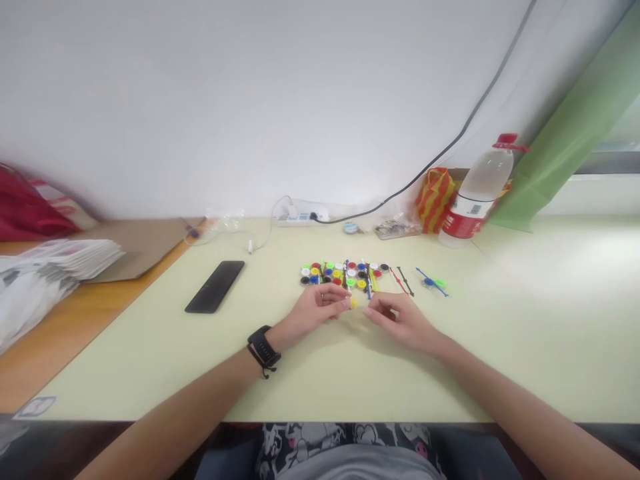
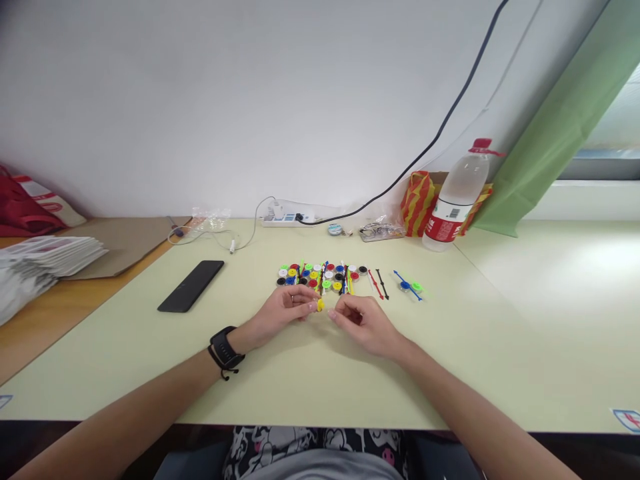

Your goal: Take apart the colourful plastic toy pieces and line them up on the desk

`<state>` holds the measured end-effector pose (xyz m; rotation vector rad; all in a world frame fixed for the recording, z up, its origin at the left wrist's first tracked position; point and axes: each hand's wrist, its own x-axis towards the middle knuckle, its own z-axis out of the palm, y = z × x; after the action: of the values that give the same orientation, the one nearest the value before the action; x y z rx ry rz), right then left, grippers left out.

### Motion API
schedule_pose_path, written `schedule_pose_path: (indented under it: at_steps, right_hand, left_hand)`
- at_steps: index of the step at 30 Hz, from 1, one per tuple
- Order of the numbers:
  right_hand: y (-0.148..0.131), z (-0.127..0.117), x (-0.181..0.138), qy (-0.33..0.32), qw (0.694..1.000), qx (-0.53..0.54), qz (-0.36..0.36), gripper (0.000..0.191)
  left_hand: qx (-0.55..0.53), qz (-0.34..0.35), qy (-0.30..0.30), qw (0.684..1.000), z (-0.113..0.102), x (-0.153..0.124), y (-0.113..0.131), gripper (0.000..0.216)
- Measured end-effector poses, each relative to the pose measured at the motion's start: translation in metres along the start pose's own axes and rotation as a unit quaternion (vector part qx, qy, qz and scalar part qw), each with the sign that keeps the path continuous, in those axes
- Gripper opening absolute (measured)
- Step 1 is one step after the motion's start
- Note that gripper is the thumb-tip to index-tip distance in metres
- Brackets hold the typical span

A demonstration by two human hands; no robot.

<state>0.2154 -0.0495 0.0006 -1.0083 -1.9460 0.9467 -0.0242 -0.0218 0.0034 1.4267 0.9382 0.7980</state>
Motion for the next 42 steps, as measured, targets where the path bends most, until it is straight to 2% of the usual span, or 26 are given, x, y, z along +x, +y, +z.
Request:
schedule_pose_path:
  at_steps: [5, 10, 16, 22, 29, 31, 33, 34, 36, 37, 42]
  right_hand:
    - [0.002, 0.004, 0.000, -0.014, 1.000, 0.002, -0.010, 0.027]
    - [0.002, 0.006, 0.000, -0.020, 1.000, -0.006, 0.002, 0.026]
    - [0.000, 0.004, 0.000, -0.025, 1.000, -0.008, -0.003, 0.025]
    - [0.005, 0.002, -0.003, 0.018, 0.999, -0.026, -0.041, 0.021]
    - [0.014, 0.006, -0.008, 0.031, 0.991, -0.095, -0.086, 0.065]
    - [0.013, 0.004, -0.007, 0.027, 0.989, -0.117, -0.085, 0.057]
    - [0.010, 0.002, -0.006, 0.009, 0.987, -0.139, -0.082, 0.025]
    - [0.008, 0.001, -0.005, -0.002, 0.987, -0.142, -0.079, 0.029]
    - [0.005, -0.001, -0.003, -0.012, 0.989, -0.131, -0.074, 0.049]
    - [0.004, -0.002, -0.003, -0.010, 0.990, -0.120, -0.070, 0.052]
    - [0.003, 0.003, -0.003, -0.006, 0.994, -0.100, -0.051, 0.043]
  left_hand:
    - [-0.007, 0.006, -0.023, 1.000, 0.000, 0.000, -0.002, 0.041]
    - [-0.002, 0.015, -0.045, 0.999, 0.001, -0.001, 0.001, 0.038]
    - [-0.001, 0.012, -0.039, 0.999, 0.001, -0.001, 0.002, 0.041]
    - [0.003, -0.011, -0.013, 1.000, 0.000, -0.001, 0.002, 0.042]
    - [-0.011, -0.029, 0.001, 1.000, -0.003, 0.001, 0.002, 0.038]
    - [-0.011, -0.031, -0.003, 0.999, -0.003, 0.001, 0.002, 0.038]
    - [-0.011, -0.031, -0.007, 0.999, -0.003, 0.001, 0.004, 0.038]
    - [-0.012, -0.030, -0.007, 0.999, -0.003, 0.000, 0.005, 0.038]
    - [-0.014, -0.030, -0.007, 0.999, -0.002, 0.000, 0.007, 0.038]
    - [-0.014, -0.030, -0.008, 0.999, -0.002, 0.000, 0.007, 0.038]
    - [-0.009, -0.030, -0.009, 0.999, -0.002, 0.000, 0.005, 0.038]
